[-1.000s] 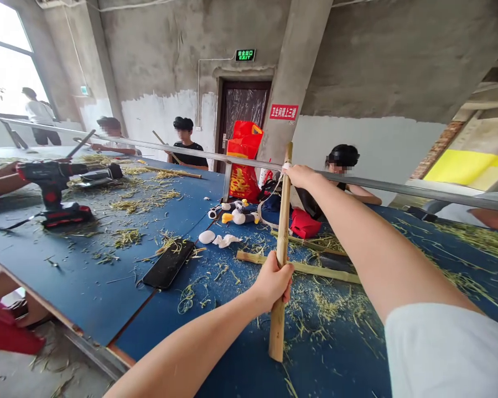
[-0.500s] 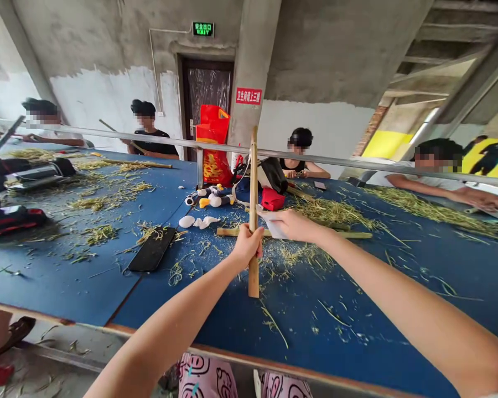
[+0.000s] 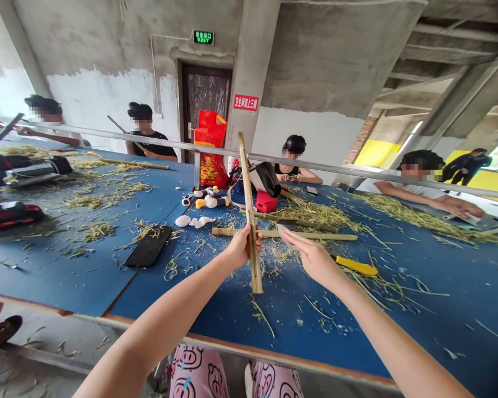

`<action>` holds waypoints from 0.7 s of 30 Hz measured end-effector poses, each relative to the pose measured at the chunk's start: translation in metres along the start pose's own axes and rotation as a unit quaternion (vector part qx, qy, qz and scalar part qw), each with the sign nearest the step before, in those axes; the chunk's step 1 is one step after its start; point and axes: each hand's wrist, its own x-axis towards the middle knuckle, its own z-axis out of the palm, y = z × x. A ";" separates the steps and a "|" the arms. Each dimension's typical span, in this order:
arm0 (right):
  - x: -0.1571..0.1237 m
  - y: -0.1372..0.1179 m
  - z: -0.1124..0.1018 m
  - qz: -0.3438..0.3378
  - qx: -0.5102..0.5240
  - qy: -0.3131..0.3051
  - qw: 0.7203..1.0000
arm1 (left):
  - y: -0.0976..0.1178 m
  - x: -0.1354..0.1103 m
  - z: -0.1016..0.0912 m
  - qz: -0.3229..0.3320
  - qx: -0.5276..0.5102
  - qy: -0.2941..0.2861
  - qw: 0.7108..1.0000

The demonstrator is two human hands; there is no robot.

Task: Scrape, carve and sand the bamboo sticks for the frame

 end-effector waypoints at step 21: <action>0.211 -0.005 0.000 0.004 -0.282 -0.046 0.958 | -0.020 -0.009 0.015 -0.015 0.065 0.060 0.996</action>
